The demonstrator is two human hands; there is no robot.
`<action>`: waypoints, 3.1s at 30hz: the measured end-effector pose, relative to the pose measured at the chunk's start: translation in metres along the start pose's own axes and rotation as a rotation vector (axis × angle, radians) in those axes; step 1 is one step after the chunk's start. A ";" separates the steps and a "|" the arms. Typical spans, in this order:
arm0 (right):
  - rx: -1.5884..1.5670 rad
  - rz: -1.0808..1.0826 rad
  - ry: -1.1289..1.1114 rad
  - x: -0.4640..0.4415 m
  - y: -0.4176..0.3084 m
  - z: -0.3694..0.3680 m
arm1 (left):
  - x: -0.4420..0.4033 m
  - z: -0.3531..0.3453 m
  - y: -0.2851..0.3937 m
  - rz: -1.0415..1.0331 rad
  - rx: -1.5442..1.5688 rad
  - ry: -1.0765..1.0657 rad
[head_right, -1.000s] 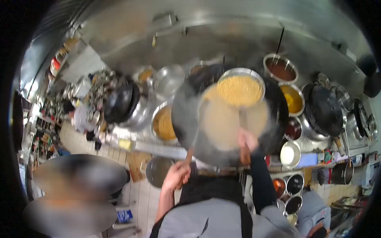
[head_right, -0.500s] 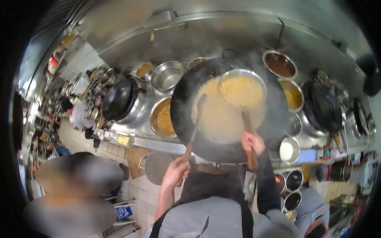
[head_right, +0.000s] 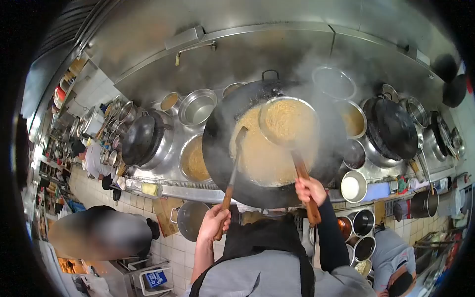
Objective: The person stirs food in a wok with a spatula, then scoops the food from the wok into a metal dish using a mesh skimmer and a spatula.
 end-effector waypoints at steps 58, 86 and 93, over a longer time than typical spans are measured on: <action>0.072 0.061 0.099 0.012 0.004 -0.015 | 0.023 0.002 -0.011 -0.013 0.073 0.020; 0.046 -0.008 0.148 0.107 0.077 0.014 | 0.024 0.006 -0.007 0.056 -0.021 -0.025; 0.045 0.016 0.127 0.103 0.082 0.019 | 0.025 0.004 -0.004 0.016 -0.063 -0.029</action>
Point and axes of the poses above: each hand's wrist, its own x-axis away from the middle knuckle, its own z-axis out of the back of the hand, y = z × x, the point moved 4 cm from there along -x, towards the middle knuckle, and after that the axes turned 2 degrees about y, right-handed, at the moved point
